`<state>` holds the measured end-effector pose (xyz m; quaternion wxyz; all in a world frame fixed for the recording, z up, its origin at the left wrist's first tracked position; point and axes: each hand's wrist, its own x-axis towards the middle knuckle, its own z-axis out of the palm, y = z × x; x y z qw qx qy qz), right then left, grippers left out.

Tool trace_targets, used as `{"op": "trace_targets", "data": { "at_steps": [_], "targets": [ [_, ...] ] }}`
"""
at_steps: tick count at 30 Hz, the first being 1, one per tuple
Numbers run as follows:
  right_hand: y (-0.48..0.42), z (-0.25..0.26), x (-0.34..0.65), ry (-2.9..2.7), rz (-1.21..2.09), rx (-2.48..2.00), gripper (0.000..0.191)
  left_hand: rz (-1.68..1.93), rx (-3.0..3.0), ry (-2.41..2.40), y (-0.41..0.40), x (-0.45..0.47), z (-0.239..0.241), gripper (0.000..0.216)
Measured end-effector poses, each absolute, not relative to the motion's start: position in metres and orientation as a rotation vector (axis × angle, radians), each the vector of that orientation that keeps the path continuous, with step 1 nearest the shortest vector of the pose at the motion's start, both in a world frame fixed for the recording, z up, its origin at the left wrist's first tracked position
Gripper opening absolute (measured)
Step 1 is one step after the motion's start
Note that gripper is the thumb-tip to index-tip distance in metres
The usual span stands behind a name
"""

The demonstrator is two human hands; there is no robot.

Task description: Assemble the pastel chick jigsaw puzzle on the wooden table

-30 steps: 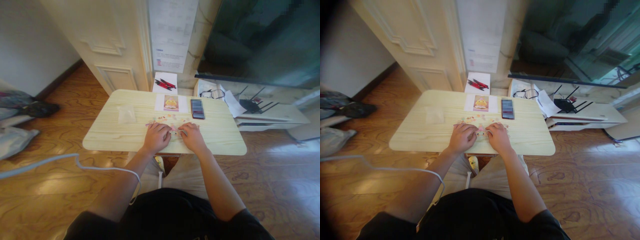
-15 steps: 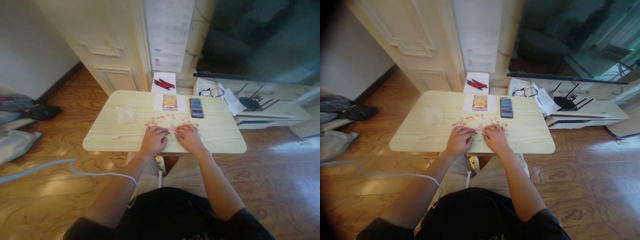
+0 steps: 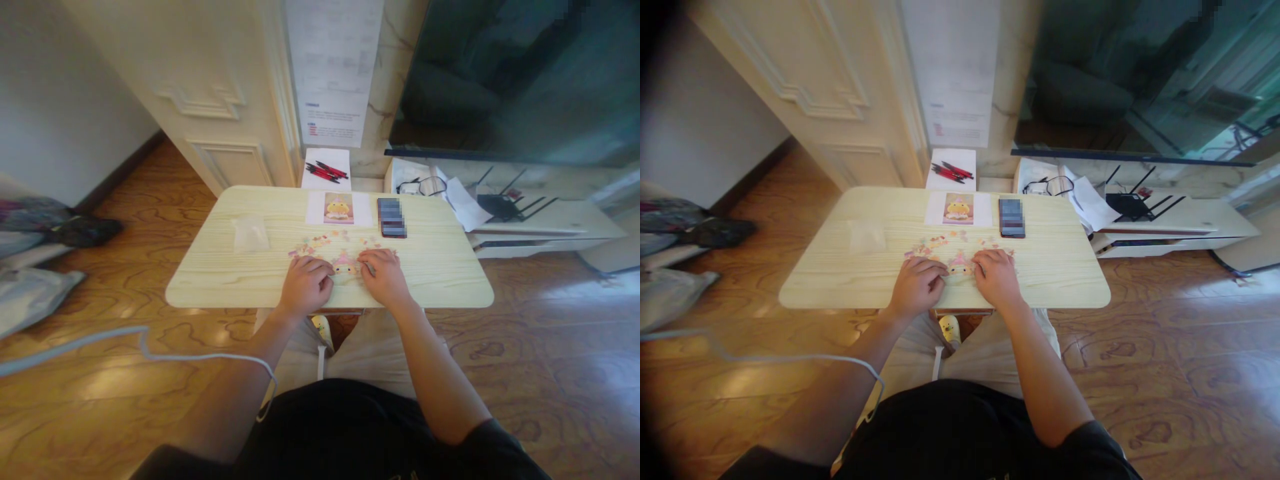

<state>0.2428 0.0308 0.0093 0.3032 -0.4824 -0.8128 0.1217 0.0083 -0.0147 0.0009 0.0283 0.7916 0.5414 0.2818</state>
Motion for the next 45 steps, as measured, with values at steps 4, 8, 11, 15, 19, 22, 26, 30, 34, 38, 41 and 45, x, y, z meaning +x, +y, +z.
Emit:
{"op": "trace_targets", "data": {
  "at_steps": [4,8,11,15,19,22,26,30,34,38,41,45],
  "targets": [
    [0.035,0.004,0.255,-2.108,0.294,-1.256,0.026,0.828,2.504,1.592,-0.016,0.009,0.002,0.019],
    [0.037,-0.003,0.265,-2.090,0.294,-1.230,0.028,0.812,2.567,1.529,-0.018,0.009,0.002,0.021],
    [0.037,-0.006,0.268,-2.078,0.323,-1.253,0.029,0.834,2.560,1.538,-0.019,0.008,0.001,0.022],
    [0.035,-0.006,0.265,-2.100,0.349,-1.240,0.029,0.842,2.552,1.526,-0.019,0.008,0.000,0.024],
    [0.036,-0.005,0.263,-2.104,0.363,-1.252,0.029,0.825,2.544,1.521,-0.019,0.009,-0.001,0.027],
    [0.037,-0.006,0.263,-2.095,0.362,-1.266,0.028,0.818,2.554,1.515,-0.018,0.010,-0.002,0.027],
    [0.038,-0.007,0.265,-2.025,0.364,-1.255,0.027,0.842,2.568,1.512,-0.018,0.011,-0.001,0.028],
    [0.039,-0.008,0.268,-1.928,0.360,-1.262,0.029,0.848,2.572,1.478,-0.019,0.010,0.002,0.027],
    [0.039,-0.007,0.267,-1.984,0.343,-1.261,0.031,0.810,2.657,1.329,-0.023,0.007,0.004,0.015],
    [0.036,-0.004,0.262,-2.152,0.308,-1.281,0.040,0.737,2.778,1.196,-0.028,0.005,0.002,0.019],
    [0.035,-0.004,0.260,-2.232,0.279,-1.285,0.042,0.719,2.843,1.185,-0.029,0.005,0.002,0.024],
    [0.035,-0.006,0.260,-2.207,0.245,-1.279,0.039,0.737,2.855,1.204,-0.030,0.007,0.004,0.024]
  ]
}}
